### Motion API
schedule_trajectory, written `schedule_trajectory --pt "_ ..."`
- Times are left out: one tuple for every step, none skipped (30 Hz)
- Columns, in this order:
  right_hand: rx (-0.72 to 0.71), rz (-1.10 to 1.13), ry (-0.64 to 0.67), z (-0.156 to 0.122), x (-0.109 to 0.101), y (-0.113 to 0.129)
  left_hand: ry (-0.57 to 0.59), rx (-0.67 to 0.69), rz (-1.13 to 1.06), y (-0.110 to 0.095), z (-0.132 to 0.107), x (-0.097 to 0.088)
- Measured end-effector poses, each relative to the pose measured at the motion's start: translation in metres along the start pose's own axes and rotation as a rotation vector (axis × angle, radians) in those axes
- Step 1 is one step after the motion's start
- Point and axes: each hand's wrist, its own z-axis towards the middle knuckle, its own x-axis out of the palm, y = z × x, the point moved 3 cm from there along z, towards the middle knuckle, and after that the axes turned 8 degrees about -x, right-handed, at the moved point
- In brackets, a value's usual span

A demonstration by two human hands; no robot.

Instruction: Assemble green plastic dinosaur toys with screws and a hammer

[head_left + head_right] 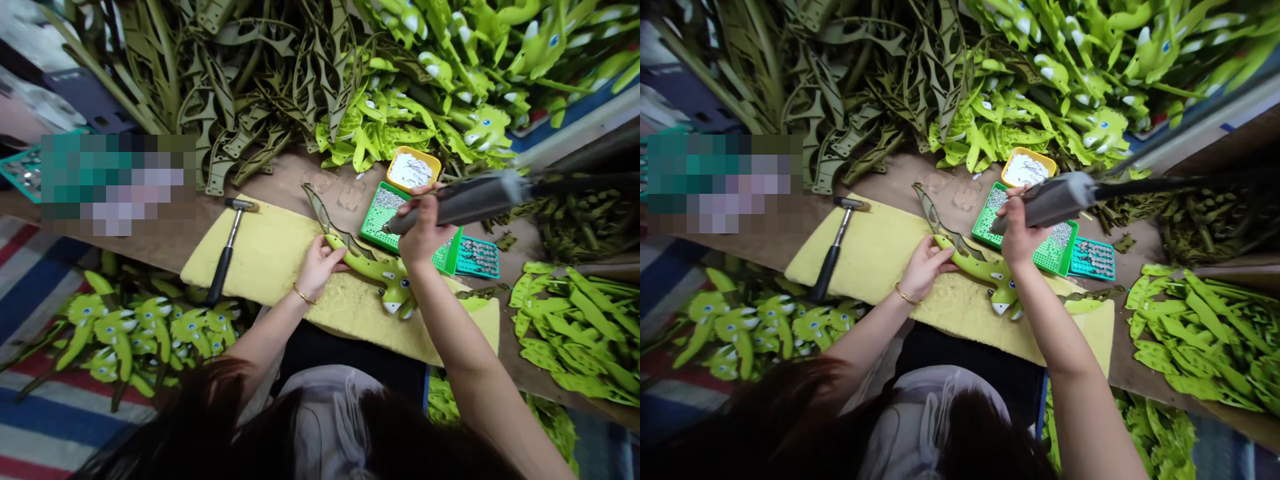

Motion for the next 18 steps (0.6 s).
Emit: schedule_trajectory --pt "-0.025 0.029 -0.011 -0.001 0.004 0.01 0.011 0.007 -0.007 0.001 0.001 0.0" --pt "-0.041 0.047 -0.006 -0.004 0.01 0.019 0.02 0.011 -0.013 0.002 0.002 -0.001" --pt "-0.043 0.056 0.018 -0.009 0.016 0.027 0.026 0.015 -0.019 0.003 0.002 -0.002" --pt "-0.031 0.059 0.05 -0.014 0.024 0.032 0.029 0.018 -0.024 0.004 0.003 -0.003" --pt "-0.01 0.059 0.087 -0.019 0.032 0.036 0.029 0.021 -0.03 0.004 0.003 -0.004" --pt "0.015 0.061 0.121 -0.025 0.039 0.037 0.028 0.024 -0.035 0.005 0.003 -0.004" --pt "0.039 0.064 0.147 -0.03 0.045 0.037 0.028 0.028 -0.041 0.005 0.003 -0.004" --pt "0.058 0.07 0.166 -0.035 0.051 0.036 0.031 0.03 -0.047 0.005 0.003 -0.004" --pt "0.071 0.079 0.18 -0.038 0.055 0.033 0.035 0.033 -0.053 0.005 0.003 -0.004" --pt "0.081 0.086 0.188 -0.041 0.058 0.03 0.039 0.036 -0.059 0.005 0.003 -0.004" --pt "0.089 0.089 0.196 -0.043 0.06 0.026 0.043 0.04 -0.062 0.005 0.003 -0.004" --pt "0.096 0.082 0.203 -0.045 0.061 0.022 0.048 0.044 -0.064 0.005 0.002 -0.004" --pt "0.103 0.065 0.214 -0.047 0.062 0.018 0.052 0.05 -0.067 0.006 0.002 -0.004" --pt "0.107 0.035 0.232 -0.049 0.061 0.014 0.057 0.057 -0.068 0.006 0.002 -0.005" --pt "0.109 -0.003 0.253 -0.051 0.061 0.01 0.06 0.065 -0.068 0.007 0.001 -0.005" --pt "0.107 -0.041 0.277 -0.053 0.06 0.007 0.063 0.072 -0.068 0.007 0.001 -0.005" --pt "0.103 -0.07 0.297 -0.056 0.059 0.004 0.066 0.077 -0.067 0.007 0.0 -0.006" --pt "0.102 -0.085 0.311 -0.059 0.058 0.002 0.066 0.082 -0.065 0.007 0.0 -0.006"
